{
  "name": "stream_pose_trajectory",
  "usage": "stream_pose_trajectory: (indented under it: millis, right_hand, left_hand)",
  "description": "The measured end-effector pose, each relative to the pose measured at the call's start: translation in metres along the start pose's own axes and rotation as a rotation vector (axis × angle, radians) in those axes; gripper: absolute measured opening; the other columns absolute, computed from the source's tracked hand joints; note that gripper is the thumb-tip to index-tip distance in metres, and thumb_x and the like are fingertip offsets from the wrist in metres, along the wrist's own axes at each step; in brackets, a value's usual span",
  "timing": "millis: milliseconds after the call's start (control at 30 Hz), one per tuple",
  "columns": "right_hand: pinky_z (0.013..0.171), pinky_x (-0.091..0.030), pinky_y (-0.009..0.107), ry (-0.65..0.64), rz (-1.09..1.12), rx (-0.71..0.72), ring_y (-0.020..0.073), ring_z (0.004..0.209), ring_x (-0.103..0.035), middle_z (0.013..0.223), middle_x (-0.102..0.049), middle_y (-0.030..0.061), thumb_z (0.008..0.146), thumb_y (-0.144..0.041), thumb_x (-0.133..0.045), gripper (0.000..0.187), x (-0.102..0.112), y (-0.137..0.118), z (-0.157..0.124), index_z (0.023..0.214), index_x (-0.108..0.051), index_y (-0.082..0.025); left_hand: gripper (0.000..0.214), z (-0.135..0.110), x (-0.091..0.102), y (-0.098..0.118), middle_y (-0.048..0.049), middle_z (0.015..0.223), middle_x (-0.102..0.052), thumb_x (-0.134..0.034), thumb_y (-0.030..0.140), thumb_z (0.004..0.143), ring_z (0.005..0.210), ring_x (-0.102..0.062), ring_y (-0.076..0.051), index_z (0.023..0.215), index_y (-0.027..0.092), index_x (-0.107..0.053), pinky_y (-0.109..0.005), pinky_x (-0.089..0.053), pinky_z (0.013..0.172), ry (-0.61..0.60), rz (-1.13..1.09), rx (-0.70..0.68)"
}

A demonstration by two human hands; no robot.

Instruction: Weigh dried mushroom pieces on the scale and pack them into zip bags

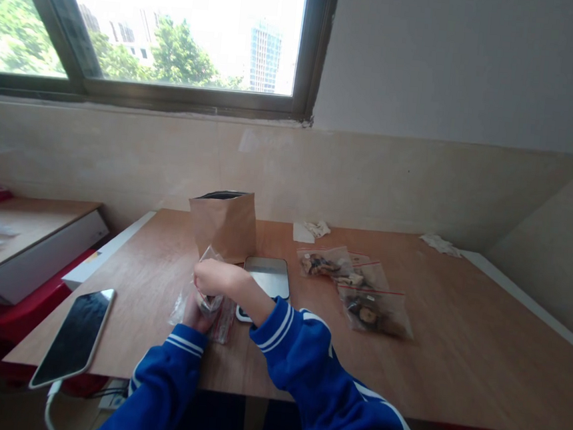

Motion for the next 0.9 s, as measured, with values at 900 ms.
stream_pose_trajectory:
  millis: [900]
  right_hand:
    - [0.051, -0.036, 0.024, -0.033, 0.015, -0.080, 0.0162, 0.064, -0.058, 0.087, -0.071, 0.0122, 0.078, -0.020, -0.053, 0.021, -0.038, 0.024, -0.004, 0.085, -0.069, -0.009]
  left_hand:
    - [0.031, -0.007, -0.008, 0.002, -0.0090, 0.087, -0.071, -0.044, 0.030, 0.087, 0.109, -0.059, -0.026, 0.092, 0.010, -0.068, -0.033, -0.048, 0.092, 0.047, 0.043, -0.048]
Point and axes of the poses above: each hand's wrist, its own z-axis towards the middle knuckle, its own x-axis out of the back of the hand, y = z × x, the point moved 5 cm from there along z, towards the middle knuckle
